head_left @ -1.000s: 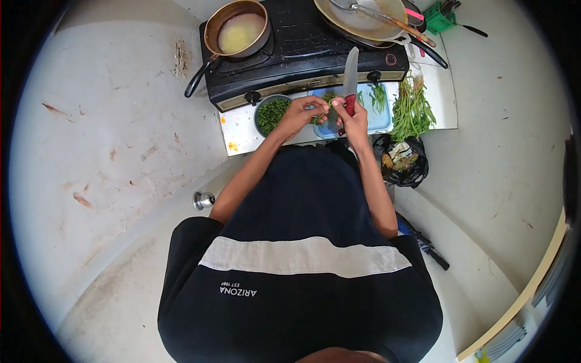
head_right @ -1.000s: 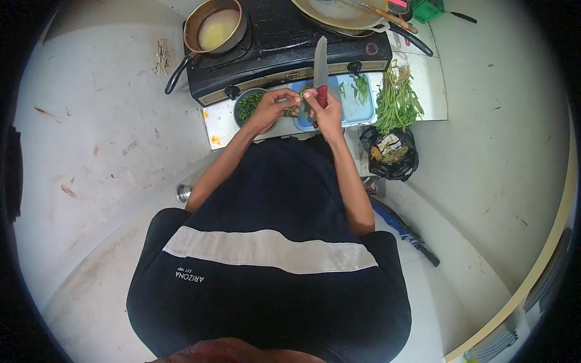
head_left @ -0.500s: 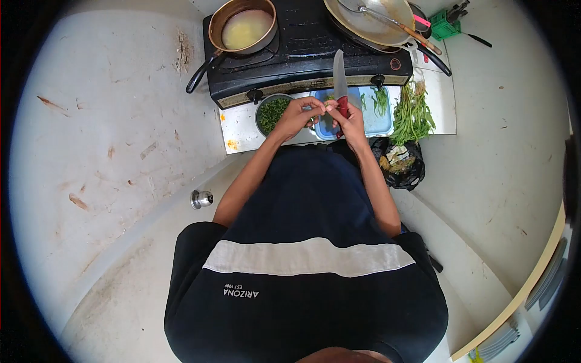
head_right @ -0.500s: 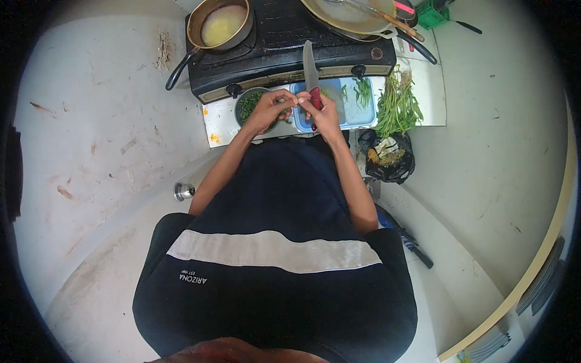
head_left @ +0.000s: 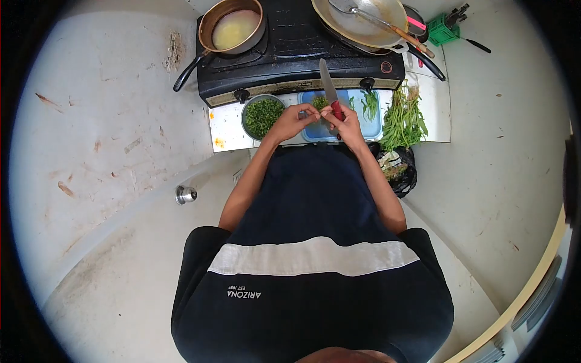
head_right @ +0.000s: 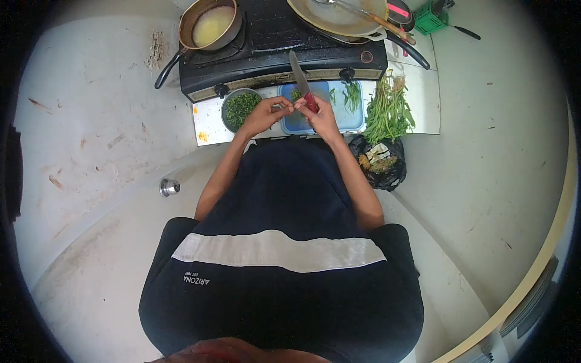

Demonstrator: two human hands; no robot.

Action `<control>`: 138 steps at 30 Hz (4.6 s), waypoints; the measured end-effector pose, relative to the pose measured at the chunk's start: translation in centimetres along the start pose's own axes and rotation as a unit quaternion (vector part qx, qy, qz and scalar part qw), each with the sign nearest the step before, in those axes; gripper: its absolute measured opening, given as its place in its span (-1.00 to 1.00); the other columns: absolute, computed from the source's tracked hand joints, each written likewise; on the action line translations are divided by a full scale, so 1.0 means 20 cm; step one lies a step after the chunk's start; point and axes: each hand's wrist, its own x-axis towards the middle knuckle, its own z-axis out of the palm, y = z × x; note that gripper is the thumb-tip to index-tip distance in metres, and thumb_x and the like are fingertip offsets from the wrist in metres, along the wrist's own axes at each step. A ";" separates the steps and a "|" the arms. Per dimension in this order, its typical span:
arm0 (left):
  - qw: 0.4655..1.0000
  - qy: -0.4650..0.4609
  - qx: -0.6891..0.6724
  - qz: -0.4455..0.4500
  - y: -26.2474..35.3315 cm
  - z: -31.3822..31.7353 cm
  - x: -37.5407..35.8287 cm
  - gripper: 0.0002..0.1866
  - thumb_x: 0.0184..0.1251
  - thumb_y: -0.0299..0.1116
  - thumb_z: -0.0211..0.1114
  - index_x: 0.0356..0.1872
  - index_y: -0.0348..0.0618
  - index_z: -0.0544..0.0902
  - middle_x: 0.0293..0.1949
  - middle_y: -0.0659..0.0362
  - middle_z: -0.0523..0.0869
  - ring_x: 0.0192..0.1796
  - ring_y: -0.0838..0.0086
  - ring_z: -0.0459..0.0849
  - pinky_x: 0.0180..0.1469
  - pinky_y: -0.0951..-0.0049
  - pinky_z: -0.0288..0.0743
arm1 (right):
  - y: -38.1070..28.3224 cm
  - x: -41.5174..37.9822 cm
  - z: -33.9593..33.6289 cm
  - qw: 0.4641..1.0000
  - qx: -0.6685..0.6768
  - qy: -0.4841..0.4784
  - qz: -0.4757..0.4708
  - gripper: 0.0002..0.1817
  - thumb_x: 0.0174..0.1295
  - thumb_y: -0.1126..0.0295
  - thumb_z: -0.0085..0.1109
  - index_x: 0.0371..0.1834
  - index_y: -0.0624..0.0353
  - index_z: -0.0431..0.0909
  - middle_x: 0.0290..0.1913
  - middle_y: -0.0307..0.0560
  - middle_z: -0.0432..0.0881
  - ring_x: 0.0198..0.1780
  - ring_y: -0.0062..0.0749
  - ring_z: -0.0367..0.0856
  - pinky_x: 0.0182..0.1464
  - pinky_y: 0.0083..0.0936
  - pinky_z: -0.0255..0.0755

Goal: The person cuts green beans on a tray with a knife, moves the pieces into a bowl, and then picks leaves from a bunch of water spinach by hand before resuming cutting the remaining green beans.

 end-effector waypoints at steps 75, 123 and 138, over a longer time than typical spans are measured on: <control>0.909 0.177 0.354 0.131 -0.56 0.25 0.04 -0.87 0.45 -0.40 0.30 -0.13 -0.19 0.74 -0.17 -0.01 0.68 -0.18 -0.09 0.73 -0.10 0.01 0.63 | 0.52 -0.22 -0.26 0.775 -0.615 -0.120 -0.082 -0.55 0.56 0.07 0.01 -0.19 0.33 0.59 -0.44 0.24 0.75 -0.32 0.17 0.80 -0.19 0.03 0.67; 0.905 0.210 0.351 0.117 -0.57 0.27 0.03 -0.88 0.48 -0.35 0.32 -0.17 -0.16 0.74 -0.19 0.07 0.74 -0.20 -0.01 0.75 -0.15 0.06 0.63 | 0.53 -0.20 -0.17 0.812 -0.575 -0.060 -0.079 -0.53 0.56 0.07 0.00 -0.24 0.31 0.63 -0.43 0.26 0.74 -0.33 0.22 0.79 -0.18 0.07 0.66; 0.896 0.210 0.370 0.128 -0.56 0.27 0.03 -0.87 0.43 -0.36 0.36 -0.17 -0.18 0.78 -0.20 0.05 0.73 -0.21 -0.01 0.75 -0.15 0.07 0.65 | 0.56 -0.21 -0.18 0.804 -0.583 -0.100 -0.059 -0.52 0.56 0.04 -0.02 -0.17 0.31 0.63 -0.41 0.29 0.75 -0.30 0.25 0.79 -0.16 0.11 0.65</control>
